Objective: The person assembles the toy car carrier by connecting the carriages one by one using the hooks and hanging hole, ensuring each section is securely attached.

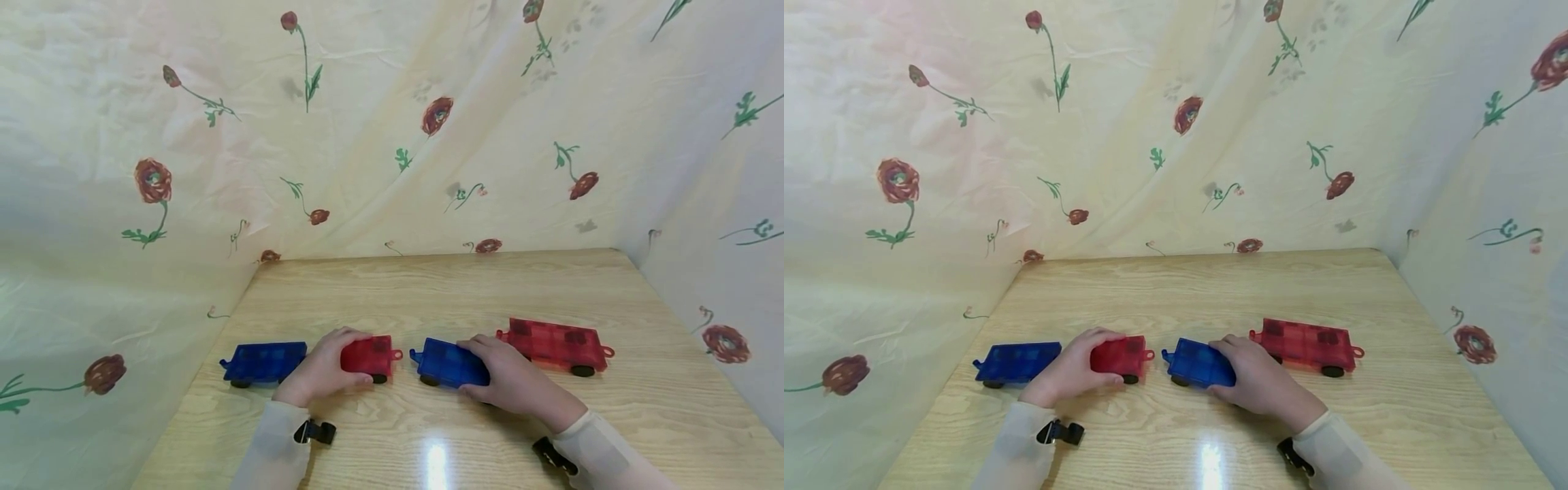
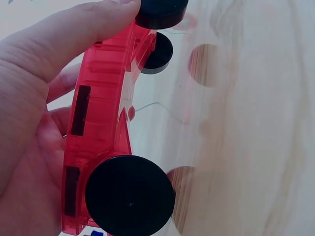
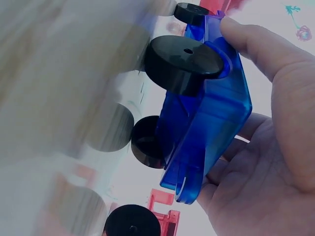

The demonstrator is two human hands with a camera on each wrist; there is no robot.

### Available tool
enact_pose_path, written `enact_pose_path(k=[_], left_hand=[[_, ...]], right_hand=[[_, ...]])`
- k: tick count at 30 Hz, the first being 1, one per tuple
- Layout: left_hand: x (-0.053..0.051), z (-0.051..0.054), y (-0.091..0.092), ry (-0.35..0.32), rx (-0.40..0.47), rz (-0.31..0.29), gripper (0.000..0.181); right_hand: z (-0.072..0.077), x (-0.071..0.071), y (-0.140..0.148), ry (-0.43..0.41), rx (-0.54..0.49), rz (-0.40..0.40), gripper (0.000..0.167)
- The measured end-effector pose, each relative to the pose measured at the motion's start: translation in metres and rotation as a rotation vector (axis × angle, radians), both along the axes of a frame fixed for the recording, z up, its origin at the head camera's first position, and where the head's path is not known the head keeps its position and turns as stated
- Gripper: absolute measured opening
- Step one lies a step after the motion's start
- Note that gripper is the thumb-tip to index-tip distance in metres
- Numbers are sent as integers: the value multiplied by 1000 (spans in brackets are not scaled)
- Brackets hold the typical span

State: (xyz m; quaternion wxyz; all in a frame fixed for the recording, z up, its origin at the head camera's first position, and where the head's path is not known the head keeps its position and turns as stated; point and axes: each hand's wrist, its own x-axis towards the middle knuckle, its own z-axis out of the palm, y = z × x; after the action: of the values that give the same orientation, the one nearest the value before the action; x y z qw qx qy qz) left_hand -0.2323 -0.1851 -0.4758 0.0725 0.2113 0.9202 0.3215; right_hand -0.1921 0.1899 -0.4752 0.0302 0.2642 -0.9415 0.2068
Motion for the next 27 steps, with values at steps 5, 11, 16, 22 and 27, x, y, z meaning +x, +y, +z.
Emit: enact_pose_path(k=[5,11,16,22,27], left_hand=[[0,2,-1,-5,8,17,77],[0,2,-3,-8,27,19,78],[-1,0,-4,-10,46,17,77],[-3,-2,-6,-2,60,17,77],[-3,-3,-6,-5,73,19,77]], right_hand=[[3,-1,-3,-19,-5,5,77],[6,-4,-9,-27,-3,18,77],[7,-7,-14,-10,5,43,75],[7,-11,-20,-22,12,69,73],[7,-13,-25,-41,25,59,74]])
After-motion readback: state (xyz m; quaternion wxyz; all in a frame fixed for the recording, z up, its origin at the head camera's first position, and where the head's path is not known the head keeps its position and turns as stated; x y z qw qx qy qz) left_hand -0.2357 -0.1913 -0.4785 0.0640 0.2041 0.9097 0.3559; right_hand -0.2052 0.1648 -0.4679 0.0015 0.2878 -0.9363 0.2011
